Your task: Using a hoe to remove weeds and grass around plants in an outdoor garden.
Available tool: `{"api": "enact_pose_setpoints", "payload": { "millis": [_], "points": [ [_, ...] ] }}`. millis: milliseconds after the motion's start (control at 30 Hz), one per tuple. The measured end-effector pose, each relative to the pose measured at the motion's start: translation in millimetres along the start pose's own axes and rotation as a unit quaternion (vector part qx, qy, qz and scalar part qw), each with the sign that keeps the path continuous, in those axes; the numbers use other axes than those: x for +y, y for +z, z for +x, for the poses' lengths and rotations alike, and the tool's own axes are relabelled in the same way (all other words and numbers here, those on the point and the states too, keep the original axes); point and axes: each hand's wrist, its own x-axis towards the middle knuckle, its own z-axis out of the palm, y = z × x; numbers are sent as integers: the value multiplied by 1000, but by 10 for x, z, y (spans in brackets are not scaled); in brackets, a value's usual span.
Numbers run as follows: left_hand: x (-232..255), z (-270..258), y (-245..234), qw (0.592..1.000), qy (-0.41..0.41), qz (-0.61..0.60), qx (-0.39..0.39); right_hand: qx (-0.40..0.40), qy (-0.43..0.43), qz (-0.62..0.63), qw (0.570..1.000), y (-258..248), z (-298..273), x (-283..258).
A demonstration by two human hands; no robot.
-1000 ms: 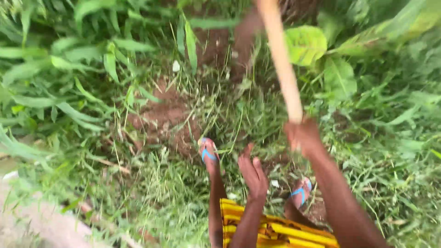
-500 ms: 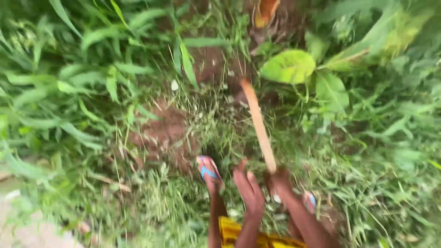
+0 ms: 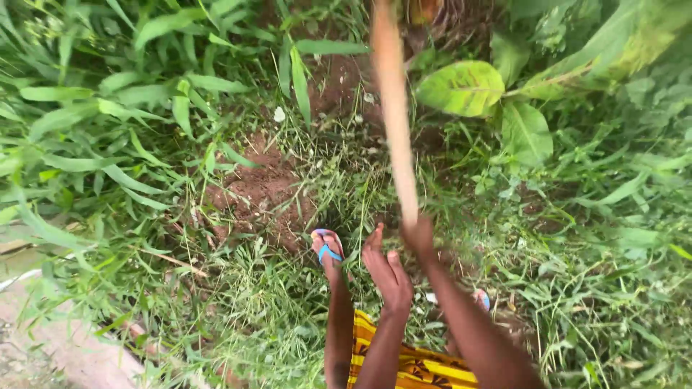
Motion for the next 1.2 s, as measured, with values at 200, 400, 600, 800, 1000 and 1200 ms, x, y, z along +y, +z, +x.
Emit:
{"api": "enact_pose_setpoints", "payload": {
  "millis": [200,400,600,800,1000,1200],
  "points": [
    [-113,74,-8,1000,-20,4,19,-243,459,280,807,-1603,-1573,-841],
    [-114,31,-43,1000,-12,4,7,-181,240,231,925,-1792,-980,-1133],
    [-54,45,-170,999,-46,-9,21,-11,37,320,947,-1387,432,-2170],
    [-177,23,-123,997,-50,-16,58,-174,-22,98,980,612,-255,181],
    [-159,13,-88,997,-44,-10,62,-247,348,338,839,-1252,-1003,-859],
    [-120,-61,-10,998,-34,-22,55,-151,190,175,954,-2265,-123,-1816]
  ]
}}
